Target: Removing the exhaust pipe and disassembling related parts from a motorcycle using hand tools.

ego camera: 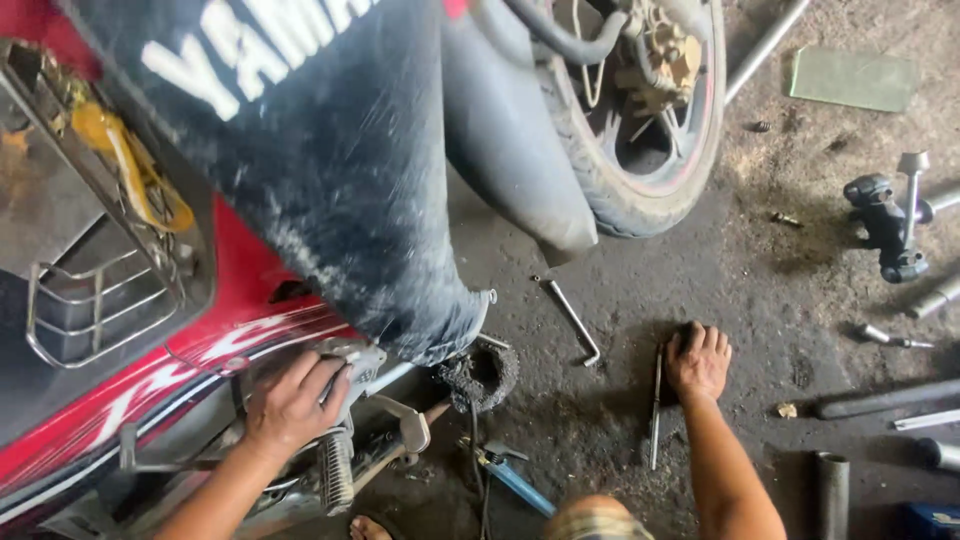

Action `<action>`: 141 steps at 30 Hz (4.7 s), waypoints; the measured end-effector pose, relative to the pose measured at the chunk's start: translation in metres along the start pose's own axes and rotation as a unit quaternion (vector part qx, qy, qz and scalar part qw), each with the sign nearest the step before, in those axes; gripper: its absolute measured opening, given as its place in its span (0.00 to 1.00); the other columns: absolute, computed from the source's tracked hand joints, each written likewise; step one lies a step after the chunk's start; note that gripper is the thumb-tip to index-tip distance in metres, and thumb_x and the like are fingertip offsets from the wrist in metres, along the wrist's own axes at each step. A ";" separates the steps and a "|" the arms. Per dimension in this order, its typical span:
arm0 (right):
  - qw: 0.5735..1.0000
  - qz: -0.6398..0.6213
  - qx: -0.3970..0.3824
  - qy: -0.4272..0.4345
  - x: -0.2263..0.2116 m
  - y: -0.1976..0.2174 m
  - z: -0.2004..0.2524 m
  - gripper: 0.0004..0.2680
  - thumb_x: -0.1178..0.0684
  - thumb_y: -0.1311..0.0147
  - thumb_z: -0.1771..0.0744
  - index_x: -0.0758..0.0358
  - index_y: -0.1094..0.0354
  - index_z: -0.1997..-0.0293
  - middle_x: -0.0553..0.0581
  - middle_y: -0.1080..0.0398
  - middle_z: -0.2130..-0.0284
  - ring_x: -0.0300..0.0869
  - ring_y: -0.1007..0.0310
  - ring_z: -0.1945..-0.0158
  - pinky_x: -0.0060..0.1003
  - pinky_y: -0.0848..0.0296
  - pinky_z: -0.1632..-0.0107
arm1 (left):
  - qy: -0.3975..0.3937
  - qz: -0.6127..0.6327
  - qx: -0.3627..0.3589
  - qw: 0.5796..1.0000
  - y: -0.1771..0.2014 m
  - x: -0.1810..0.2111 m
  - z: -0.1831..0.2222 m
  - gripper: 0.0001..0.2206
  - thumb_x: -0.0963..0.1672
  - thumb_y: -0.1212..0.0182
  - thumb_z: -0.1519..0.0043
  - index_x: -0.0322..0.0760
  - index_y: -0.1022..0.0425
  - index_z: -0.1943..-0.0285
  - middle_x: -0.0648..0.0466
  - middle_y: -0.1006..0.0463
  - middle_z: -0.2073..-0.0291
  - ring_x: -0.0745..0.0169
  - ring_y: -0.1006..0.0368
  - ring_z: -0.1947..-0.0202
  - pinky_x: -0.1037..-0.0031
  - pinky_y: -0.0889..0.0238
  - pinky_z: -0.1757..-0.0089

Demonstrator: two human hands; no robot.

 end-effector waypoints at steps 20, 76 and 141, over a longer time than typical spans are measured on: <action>0.890 -0.345 -0.070 0.291 -0.136 0.003 -0.037 0.25 0.58 0.39 0.43 0.69 0.40 0.40 0.75 0.40 0.40 0.69 0.41 0.38 0.55 0.37 0.38 | 0.029 -0.153 0.049 0.987 -0.023 0.008 0.016 0.12 0.47 0.29 0.48 0.40 0.25 0.63 0.51 0.26 0.65 0.52 0.26 0.72 0.62 0.31 0.70; 0.673 -0.661 -0.231 0.237 -0.346 -0.038 -0.118 0.11 0.50 0.39 0.33 0.71 0.29 0.58 0.52 0.26 0.67 0.36 0.27 0.63 0.33 0.26 0.57 | 0.071 -0.158 -0.002 0.985 -0.038 -0.009 0.040 0.12 0.49 0.31 0.42 0.40 0.25 0.61 0.52 0.29 0.61 0.57 0.24 0.68 0.68 0.28 0.67; 0.811 -0.431 -0.257 0.300 -0.494 -0.103 0.013 0.18 0.43 0.45 0.34 0.55 0.35 0.38 0.58 0.23 0.58 0.50 0.22 0.56 0.44 0.22 0.59 | 0.019 -0.283 -0.136 0.949 -0.096 -0.073 0.136 0.33 0.59 0.50 0.39 0.52 0.40 0.25 0.49 0.41 0.27 0.39 0.46 0.29 0.45 0.56 0.32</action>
Point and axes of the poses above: each hand's wrist, its own z-axis away from the middle knuckle, its own y-axis out of the back of the hand, x = y × z, the point moved 4 cm from there along -z, towards the middle knuckle
